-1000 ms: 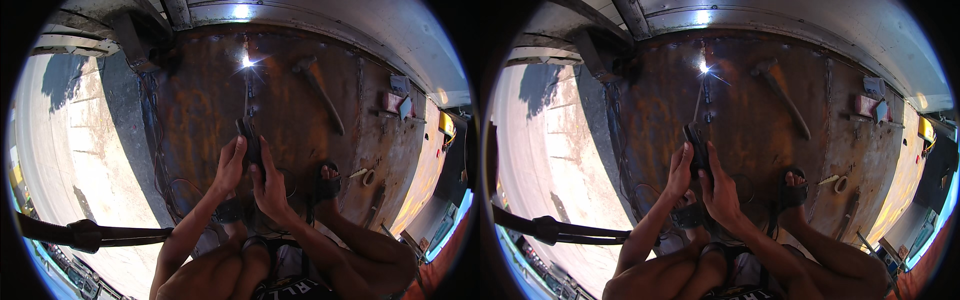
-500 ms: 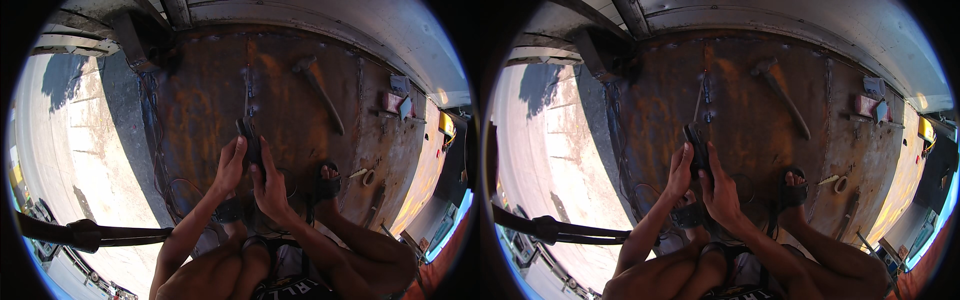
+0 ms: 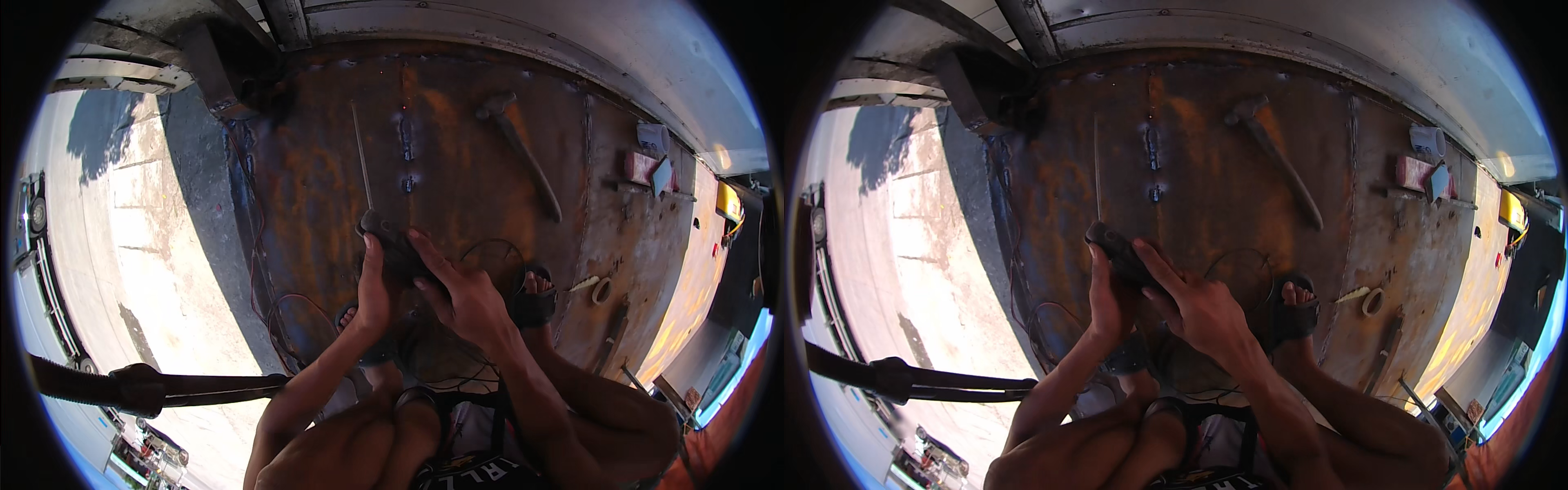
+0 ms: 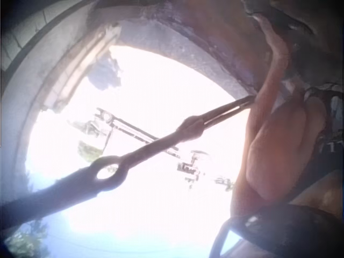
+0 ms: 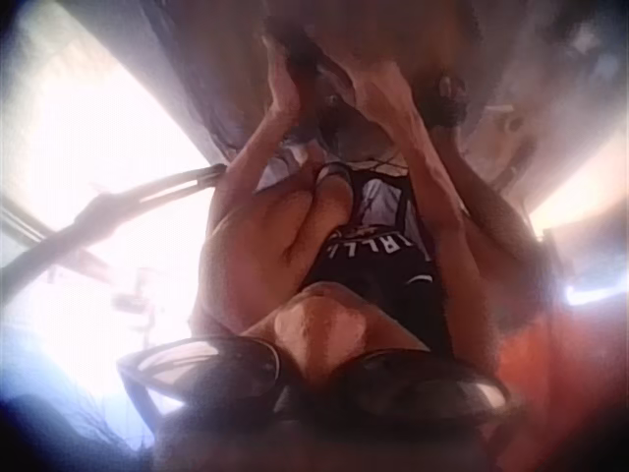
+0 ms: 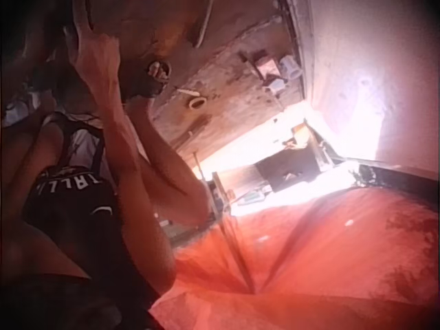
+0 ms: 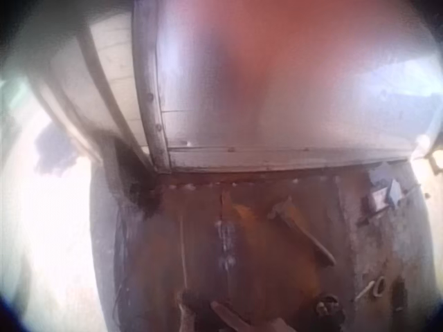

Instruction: The person welds a metal surface using a welding torch, then repeatedly uses a hammer to chip away slag from the welds. The person alternates between welding and chipping along a seam on the metal panel.

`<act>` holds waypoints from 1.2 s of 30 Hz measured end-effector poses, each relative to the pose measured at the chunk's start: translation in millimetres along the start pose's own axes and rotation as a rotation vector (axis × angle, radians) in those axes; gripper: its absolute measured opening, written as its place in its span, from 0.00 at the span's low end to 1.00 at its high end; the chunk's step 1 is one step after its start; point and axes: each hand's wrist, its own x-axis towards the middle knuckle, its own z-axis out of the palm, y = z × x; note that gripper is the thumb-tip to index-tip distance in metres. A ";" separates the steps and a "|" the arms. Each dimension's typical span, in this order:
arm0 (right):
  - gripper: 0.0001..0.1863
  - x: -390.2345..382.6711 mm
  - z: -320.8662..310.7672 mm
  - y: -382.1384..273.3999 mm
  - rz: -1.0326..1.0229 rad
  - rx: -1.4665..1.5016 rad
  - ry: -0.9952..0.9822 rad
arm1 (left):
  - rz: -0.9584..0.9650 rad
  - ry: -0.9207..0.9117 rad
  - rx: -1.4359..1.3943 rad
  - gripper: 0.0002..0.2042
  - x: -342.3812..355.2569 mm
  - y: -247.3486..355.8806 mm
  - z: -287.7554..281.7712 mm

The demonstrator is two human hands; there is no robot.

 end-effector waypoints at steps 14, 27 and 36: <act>0.34 -4.3 29.7 -0.5 0.145 0.263 0.223 | 0.132 0.028 0.430 0.21 14.7 -2.2 -2.8; 0.35 0.3 32.6 3.2 0.118 0.217 0.264 | 0.096 -0.006 0.384 0.20 23.4 -3.6 -8.6; 0.35 -0.9 33.8 -0.6 0.138 0.239 0.266 | 0.105 -0.030 0.403 0.20 23.6 -6.2 -13.5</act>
